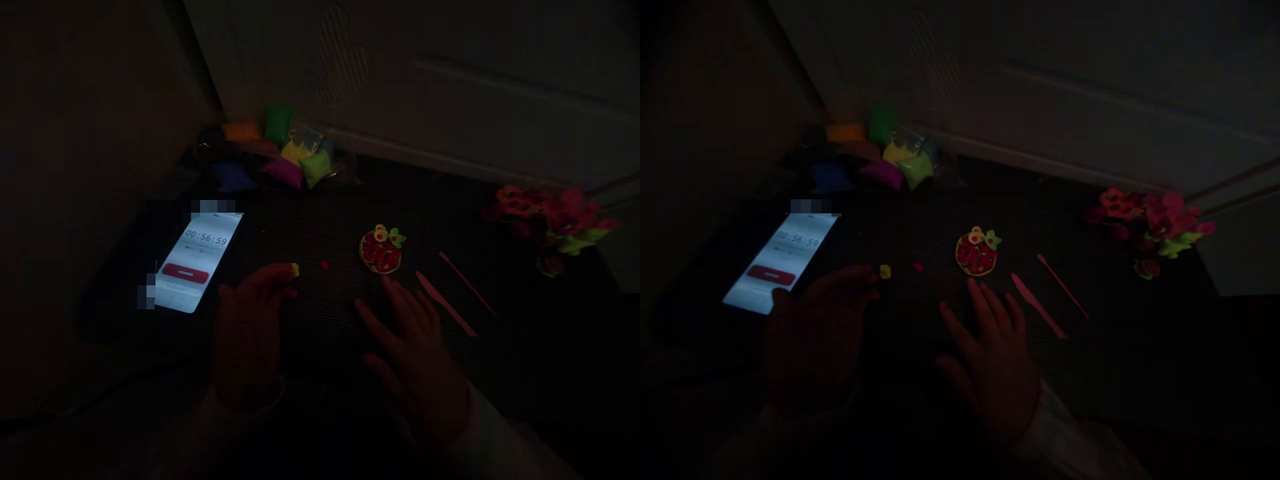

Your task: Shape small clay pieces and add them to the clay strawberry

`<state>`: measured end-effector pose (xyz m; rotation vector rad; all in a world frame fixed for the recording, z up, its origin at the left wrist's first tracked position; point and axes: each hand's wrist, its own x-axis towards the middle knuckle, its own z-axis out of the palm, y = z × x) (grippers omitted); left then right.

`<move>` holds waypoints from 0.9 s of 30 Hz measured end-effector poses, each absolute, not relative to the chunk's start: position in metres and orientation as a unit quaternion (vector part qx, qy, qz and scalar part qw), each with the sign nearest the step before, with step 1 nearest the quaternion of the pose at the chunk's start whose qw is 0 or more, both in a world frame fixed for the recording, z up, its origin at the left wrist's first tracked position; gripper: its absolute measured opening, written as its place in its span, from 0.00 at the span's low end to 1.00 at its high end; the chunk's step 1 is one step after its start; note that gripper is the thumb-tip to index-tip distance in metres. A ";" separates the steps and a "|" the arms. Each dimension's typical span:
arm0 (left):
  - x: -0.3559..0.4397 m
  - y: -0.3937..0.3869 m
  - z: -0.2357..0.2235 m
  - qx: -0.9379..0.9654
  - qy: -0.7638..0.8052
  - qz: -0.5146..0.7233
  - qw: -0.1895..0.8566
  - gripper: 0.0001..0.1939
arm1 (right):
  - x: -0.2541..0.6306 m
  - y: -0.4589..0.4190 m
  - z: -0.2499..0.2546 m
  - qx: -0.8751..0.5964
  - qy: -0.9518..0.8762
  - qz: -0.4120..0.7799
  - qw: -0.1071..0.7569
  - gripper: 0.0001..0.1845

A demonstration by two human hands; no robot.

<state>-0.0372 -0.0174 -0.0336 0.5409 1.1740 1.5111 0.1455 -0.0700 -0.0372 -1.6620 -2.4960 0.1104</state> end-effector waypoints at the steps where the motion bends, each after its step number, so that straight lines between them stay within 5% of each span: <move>1: -0.037 -0.017 -0.033 0.225 0.492 0.636 0.550 0.25 | 0.145 -0.070 -0.037 -0.557 -0.827 0.033 0.070 0.25; 27: -0.044 -0.021 -0.037 0.263 0.548 0.572 0.550 0.23 | 0.148 -0.068 -0.056 -0.513 -0.850 -0.116 0.029 0.31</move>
